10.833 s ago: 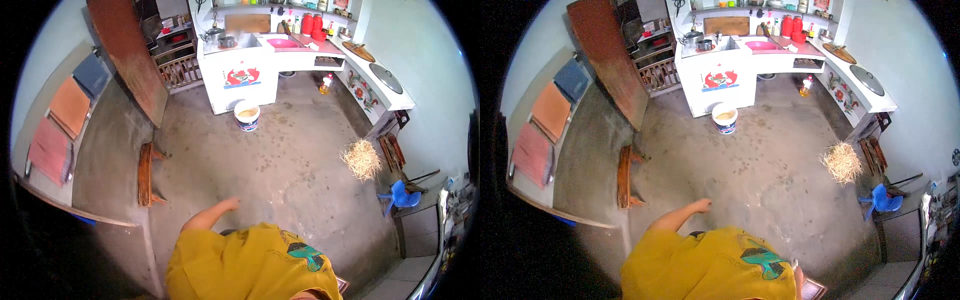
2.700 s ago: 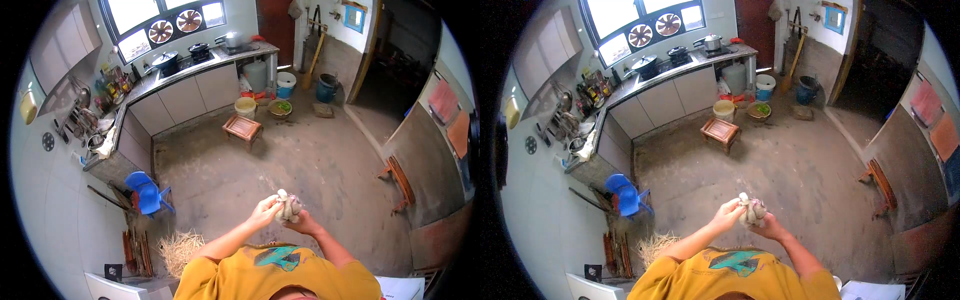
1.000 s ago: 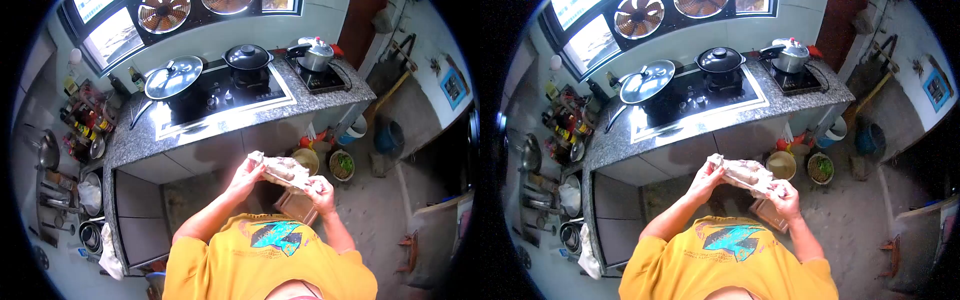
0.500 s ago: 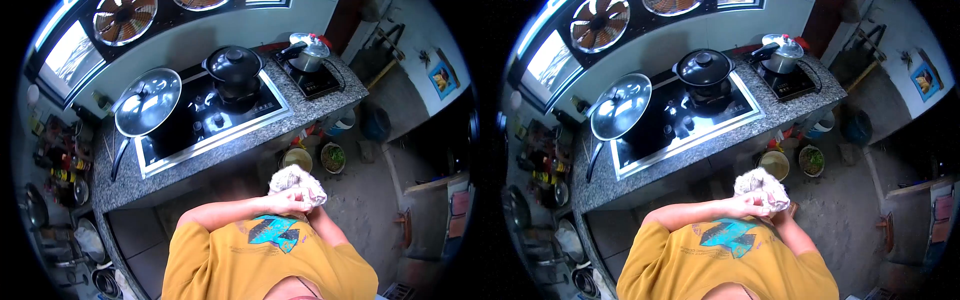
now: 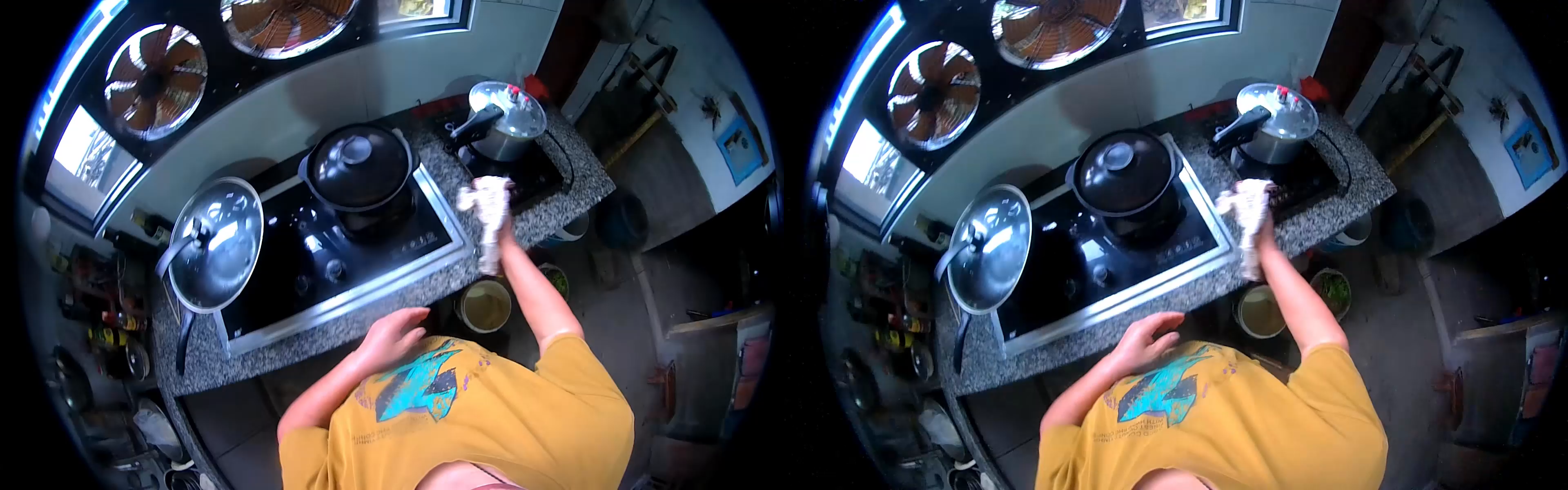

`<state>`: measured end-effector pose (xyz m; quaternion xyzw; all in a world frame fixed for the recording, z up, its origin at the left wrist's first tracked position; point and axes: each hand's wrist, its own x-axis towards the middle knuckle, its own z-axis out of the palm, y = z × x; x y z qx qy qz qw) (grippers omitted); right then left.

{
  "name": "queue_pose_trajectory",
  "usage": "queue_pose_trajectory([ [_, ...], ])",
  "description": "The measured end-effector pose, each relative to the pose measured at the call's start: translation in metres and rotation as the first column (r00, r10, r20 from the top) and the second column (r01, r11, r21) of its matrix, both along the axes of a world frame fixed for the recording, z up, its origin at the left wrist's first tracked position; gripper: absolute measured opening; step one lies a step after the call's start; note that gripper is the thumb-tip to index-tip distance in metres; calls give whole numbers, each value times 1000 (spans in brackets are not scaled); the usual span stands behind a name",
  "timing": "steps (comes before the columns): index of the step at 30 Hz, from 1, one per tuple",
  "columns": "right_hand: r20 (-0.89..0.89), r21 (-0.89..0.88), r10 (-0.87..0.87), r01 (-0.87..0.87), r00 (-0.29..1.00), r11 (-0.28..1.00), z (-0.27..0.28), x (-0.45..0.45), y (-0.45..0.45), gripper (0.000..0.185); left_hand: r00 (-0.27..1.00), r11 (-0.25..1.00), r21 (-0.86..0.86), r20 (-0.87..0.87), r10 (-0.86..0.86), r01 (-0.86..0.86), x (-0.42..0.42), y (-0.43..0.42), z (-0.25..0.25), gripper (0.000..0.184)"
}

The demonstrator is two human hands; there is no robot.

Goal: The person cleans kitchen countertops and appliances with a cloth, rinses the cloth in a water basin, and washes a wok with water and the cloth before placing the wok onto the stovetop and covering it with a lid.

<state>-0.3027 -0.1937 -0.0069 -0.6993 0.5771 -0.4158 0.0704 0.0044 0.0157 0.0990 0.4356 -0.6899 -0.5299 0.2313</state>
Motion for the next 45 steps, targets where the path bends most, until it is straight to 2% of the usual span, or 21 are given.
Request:
queue_pose_trajectory([
  [1, 638, -8, 168, -212, 752, 977, -23, 10, -14, 38, 998, 997, 54, -6, 58, -58, -2, -7, -6, 37],
  [2, 368, -41, 75, -64, 927, 997, -38, 19, -28, 45, 992, 991, 47, -12, 124, -123, -5, -13, -12, 37],
  [3, 68, -112, -58, 65, 996, 992, -50, 29, -40, 52, 986, 985, 58, 37, 163, -165, -7, -19, -15, 36],
  [5, -383, 392, 30, 133, 923, 910, -17, 49, -28, 63, 968, 967, 58, 70, 243, -247, -6, -21, -26, 36],
  [7, -355, 405, 73, 83, 932, 911, -66, 57, -36, 70, 936, 923, 156, 67, 347, -353, -1, -19, -37, 35],
  [12, -201, 302, 156, -91, 967, 949, -63, 77, -121, 48, 777, 700, 391, 64, 626, -597, 4, -12, -52, 32],
  [15, -231, 218, 201, -150, 952, 964, -69, 86, -188, 48, 754, 669, 416, 64, 654, -616, -1, -16, -60, 32],
  [17, -253, 270, 248, -178, 935, 946, -60, 88, -217, 52, 768, 657, 463, 84, 636, -595, -12, -24, -55, 33],
  [20, -293, 219, 175, -113, 940, 969, -68, 90, -224, 56, 826, 705, 484, 72, 559, -519, -27, -35, -50, 35],
  [24, -192, 203, 133, -94, 972, 975, -61, 63, -173, 48, 941, 889, 320, 196, 275, -327, -38, -68, -42, 32],
  [28, -176, 143, 74, -49, 982, 988, -68, 38, -101, 37, 984, 990, -69, 117, 132, -124, -69, -135, -26, 37],
  [31, -159, 155, 74, -49, 985, 987, -68, 24, -42, 34, 995, 908, -411, 22, 98, -80, -111, -205, -14, 44],
  [32, -157, 161, 78, -52, 985, 986, -67, 19, -24, 34, 991, 842, -528, 11, 135, -109, -125, -232, -8, 45],
  [33, -164, 181, 84, -53, 983, 982, -64, 14, -7, 32, 977, 834, -528, 37, 212, -161, -137, -258, -3, 44],
  [34, -171, 198, 90, -56, 981, 979, -61, 8, 10, 31, 957, 729, -647, -8, 289, -225, -149, -285, 2, 44],
  [36, -159, 203, 92, -59, 983, 977, -58, 1, 30, 29, 914, 727, -614, 23, 405, -307, -160, -337, 3, 45],
  [37, -138, 191, 85, -57, 987, 980, -59, 0, 37, 28, 898, 794, -506, 81, 432, -336, -163, -361, -3, 47],
  [38, -116, 182, 78, -56, 990, 982, -61, -2, 41, 28, 896, 836, -368, 16, 444, -407, -169, -382, -8, 47],
  [40, -136, 158, 40, -18, 990, 987, -59, 2, 45, 26, 932, 936, -3, 93, 351, -352, -165, -405, -16, 59],
  [42, -151, 142, 14, 8, 988, 990, -56, 3, 45, 25, 943, 906, 267, 127, 306, -330, -169, -403, -17, 66],
  [45, -153, 134, 0, 21, 988, 991, -55, 5, 46, 25, 956, 730, 626, 98, 277, -275, -173, -395, -11, 66],
])
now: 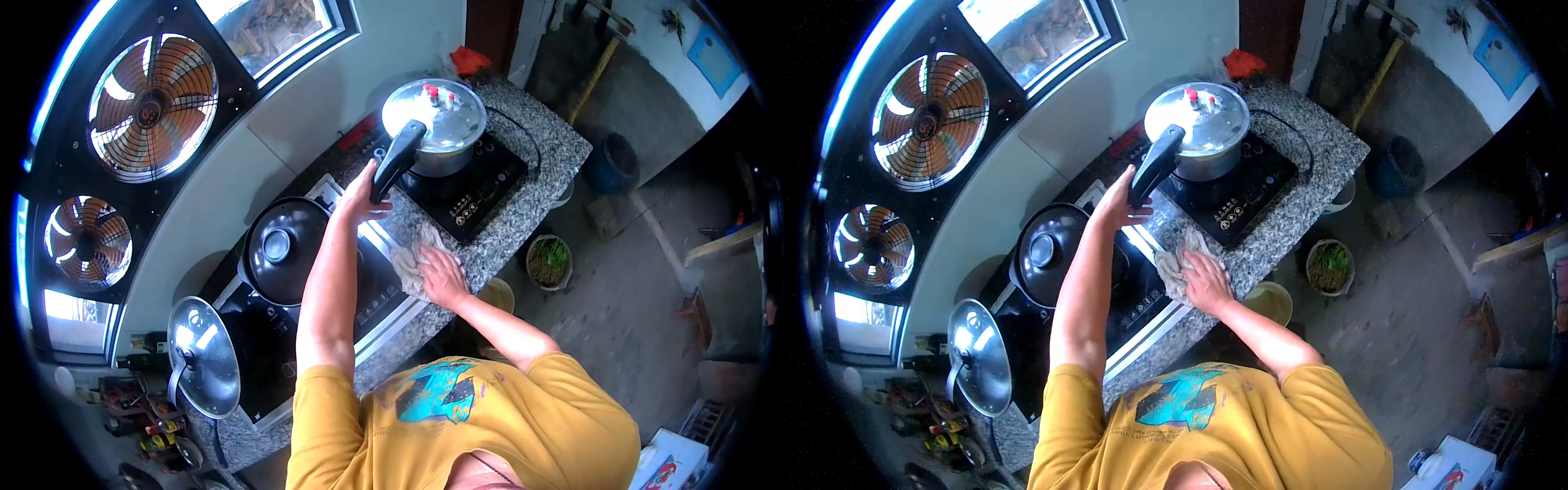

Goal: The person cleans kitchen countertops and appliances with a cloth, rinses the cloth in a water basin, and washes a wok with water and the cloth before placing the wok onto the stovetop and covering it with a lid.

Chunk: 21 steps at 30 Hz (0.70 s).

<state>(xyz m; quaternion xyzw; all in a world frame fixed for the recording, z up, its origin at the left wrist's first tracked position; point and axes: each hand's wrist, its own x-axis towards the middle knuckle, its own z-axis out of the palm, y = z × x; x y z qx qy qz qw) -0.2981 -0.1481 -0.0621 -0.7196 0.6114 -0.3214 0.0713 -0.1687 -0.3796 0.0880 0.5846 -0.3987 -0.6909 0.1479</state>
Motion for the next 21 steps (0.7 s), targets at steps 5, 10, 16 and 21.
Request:
queue_pose_trajectory([
  [5, 7, -7, -10, 10, 1000, 1000, 3, 1, -1, 26, 915, 989, 145, -395, 84, -28, 15, -5, -19, 41],
  [10, -25, -7, -13, 12, 1000, 1000, 0, 2, -1, 26, 846, 969, 212, -486, 220, -130, 16, -7, -42, 39],
  [16, -42, 14, -12, 12, 999, 1000, 2, 2, -2, 26, 991, 799, -598, 135, 19, 66, 13, 19, -4, 51],
  [21, -42, -8, -25, 25, 999, 1000, -1, 1, -3, 25, 737, 481, -699, 660, 149, 529, 6, 39, -3, 41],
])
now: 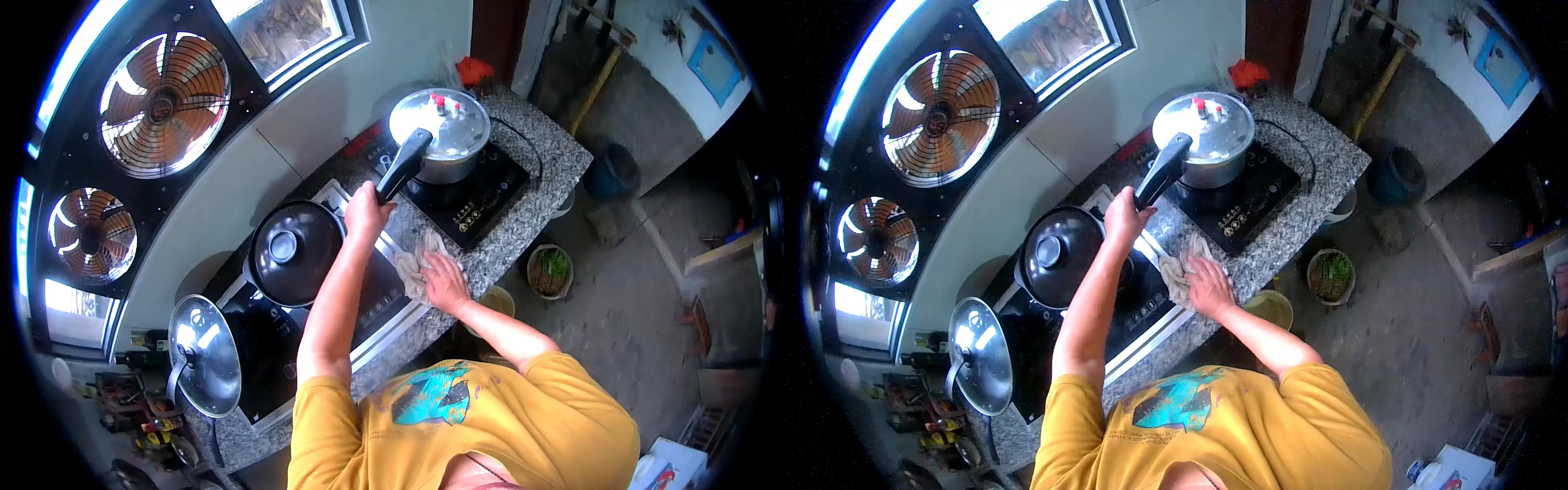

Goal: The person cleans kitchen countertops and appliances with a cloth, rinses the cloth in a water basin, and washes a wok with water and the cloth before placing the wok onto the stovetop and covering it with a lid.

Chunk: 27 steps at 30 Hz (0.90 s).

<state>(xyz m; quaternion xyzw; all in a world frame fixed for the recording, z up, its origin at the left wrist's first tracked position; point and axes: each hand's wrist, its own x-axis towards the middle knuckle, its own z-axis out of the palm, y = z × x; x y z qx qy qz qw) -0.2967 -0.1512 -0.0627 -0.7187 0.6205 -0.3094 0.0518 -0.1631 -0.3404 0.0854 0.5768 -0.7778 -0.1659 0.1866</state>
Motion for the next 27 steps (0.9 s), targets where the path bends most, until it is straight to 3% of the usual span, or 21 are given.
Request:
queue_pose_trajectory([
  [5, 16, 16, 13, -13, 1000, 1000, -1, 1, 1, 27, 989, 958, -283, -148, -3, -40, -2, 7, -25, 41],
  [17, 9, 5, 1, -1, 1000, 1000, -3, 1, 0, 24, 984, 961, -275, -176, -33, -17, -1, 0, -33, 41],
  [21, 19, -11, 34, -34, 999, 999, -2, -2, 1, 31, 982, 960, -278, -186, -34, -20, -1, 1, -33, 36],
  [25, 51, 23, 46, -47, 998, 999, 14, 0, 0, 35, 970, 965, -261, -240, -24, -40, 0, 1, -38, 39],
  [27, 40, 35, 53, -55, 998, 998, 16, -1, -1, 37, 967, 976, -212, -253, 0, -56, 0, 3, -40, 51],
])
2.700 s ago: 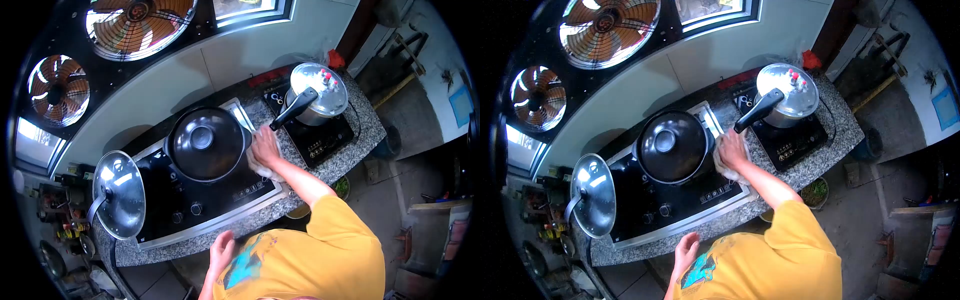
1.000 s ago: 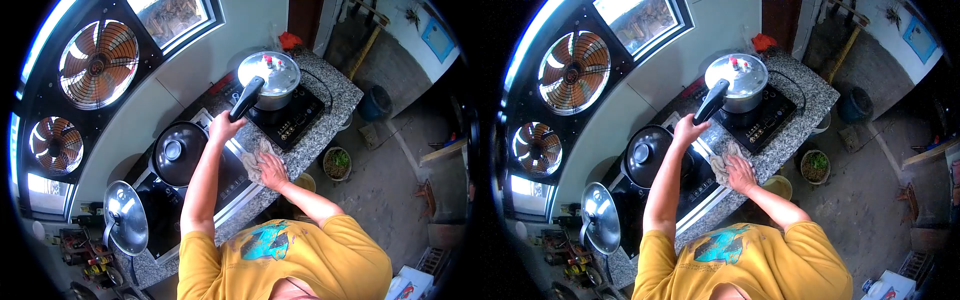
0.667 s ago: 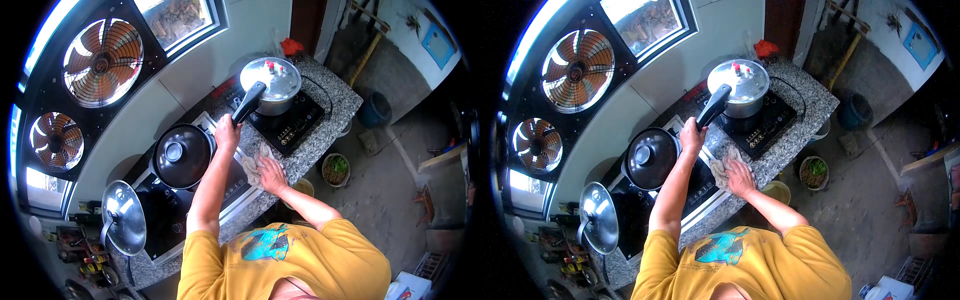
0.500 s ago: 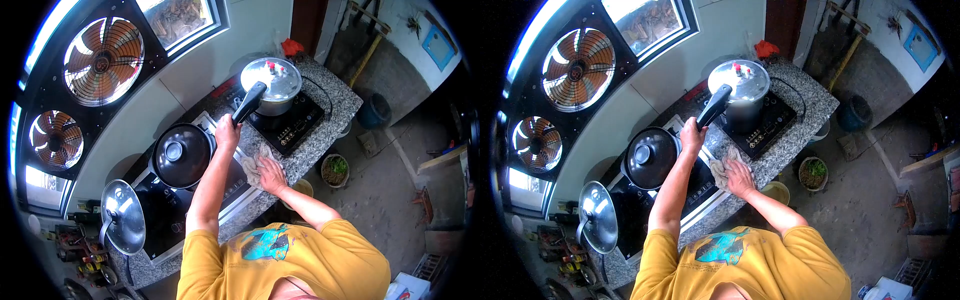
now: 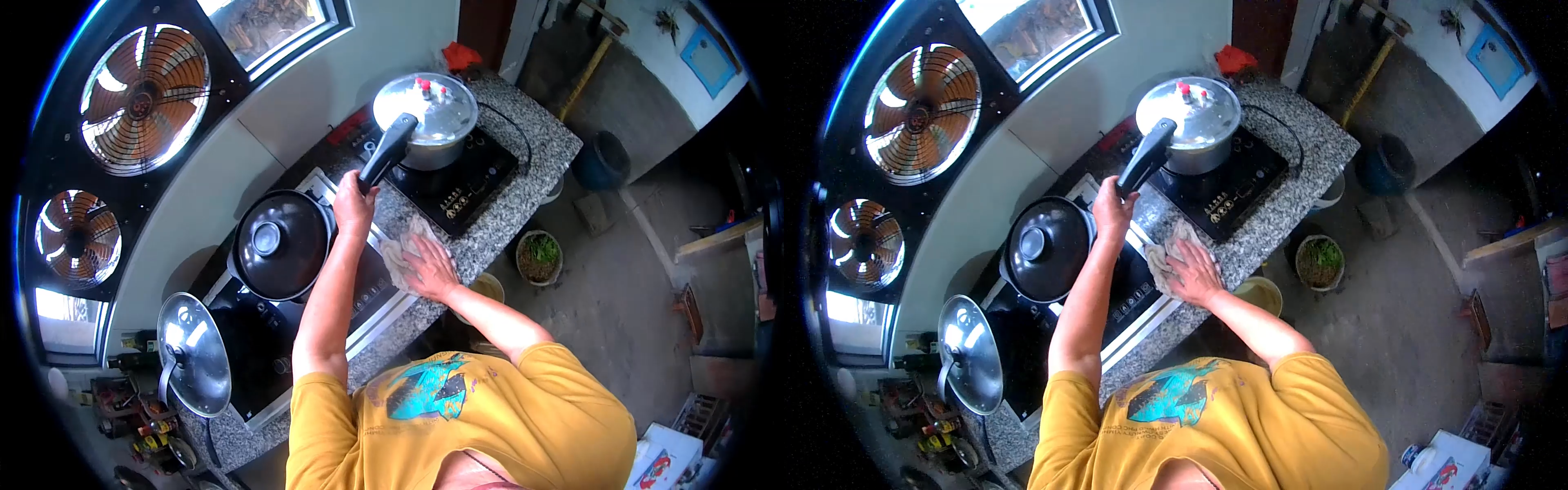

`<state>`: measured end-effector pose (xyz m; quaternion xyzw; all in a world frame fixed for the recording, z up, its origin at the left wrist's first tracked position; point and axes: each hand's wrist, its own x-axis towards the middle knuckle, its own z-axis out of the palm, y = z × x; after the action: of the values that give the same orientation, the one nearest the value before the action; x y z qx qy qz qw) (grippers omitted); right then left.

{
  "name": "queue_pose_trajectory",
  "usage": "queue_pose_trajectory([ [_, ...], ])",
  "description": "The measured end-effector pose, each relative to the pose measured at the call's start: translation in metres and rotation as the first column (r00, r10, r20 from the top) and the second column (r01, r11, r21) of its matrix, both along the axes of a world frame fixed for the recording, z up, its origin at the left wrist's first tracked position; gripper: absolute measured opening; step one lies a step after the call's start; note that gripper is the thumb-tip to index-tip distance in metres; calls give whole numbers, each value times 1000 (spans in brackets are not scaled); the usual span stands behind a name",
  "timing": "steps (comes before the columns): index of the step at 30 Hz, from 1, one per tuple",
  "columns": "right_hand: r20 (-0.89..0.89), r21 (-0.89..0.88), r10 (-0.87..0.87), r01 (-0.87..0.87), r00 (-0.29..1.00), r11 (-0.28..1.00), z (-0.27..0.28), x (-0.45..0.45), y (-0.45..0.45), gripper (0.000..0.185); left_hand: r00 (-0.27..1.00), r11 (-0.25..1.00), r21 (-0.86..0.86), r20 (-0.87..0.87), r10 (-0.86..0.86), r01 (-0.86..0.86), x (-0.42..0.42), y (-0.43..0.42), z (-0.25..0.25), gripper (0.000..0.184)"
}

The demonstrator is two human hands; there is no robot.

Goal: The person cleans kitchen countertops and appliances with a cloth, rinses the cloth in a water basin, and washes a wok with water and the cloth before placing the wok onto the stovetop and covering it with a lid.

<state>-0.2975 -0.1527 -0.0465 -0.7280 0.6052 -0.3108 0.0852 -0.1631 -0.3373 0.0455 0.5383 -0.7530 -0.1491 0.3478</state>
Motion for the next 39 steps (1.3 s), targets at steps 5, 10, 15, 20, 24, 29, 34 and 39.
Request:
queue_pose_trajectory([
  [5, -3, 42, 81, -81, 997, 996, -23, -40, 32, 26, 1000, 988, -154, -21, -12, 9, 3, 47, 11, 80],
  [10, -144, -41, -90, 84, 985, 996, -21, -119, 60, 26, 945, 945, -51, -39, -324, 322, 46, 143, -1, 67],
  [15, 341, 96, -385, 376, 857, 922, -24, -159, 43, 21, 942, 931, 138, -46, -334, 337, 116, 234, -37, 59],
  [20, 606, -139, -160, 301, 780, 943, 58, -107, -29, 19, 993, 940, 320, -62, -102, 116, 156, 285, -51, 50],
  [24, -3, -151, -150, 147, 989, 977, 36, -62, -109, 35, 995, 931, 359, -91, -40, 70, 159, 294, -56, 48],
  [29, -287, -200, -197, 142, 938, 969, -47, -27, -159, 39, 996, 918, 389, -76, -50, 75, 159, 304, -56, 51],
  [34, 111, 45, 158, -164, 981, 985, -44, -7, -186, 28, 995, 868, 491, -93, -32, 74, 155, 309, -55, 47],
  [39, 515, -35, 111, -109, 850, 993, 77, -30, -58, 28, 990, 851, 509, -123, -72, 125, 146, 293, -48, 44],
])
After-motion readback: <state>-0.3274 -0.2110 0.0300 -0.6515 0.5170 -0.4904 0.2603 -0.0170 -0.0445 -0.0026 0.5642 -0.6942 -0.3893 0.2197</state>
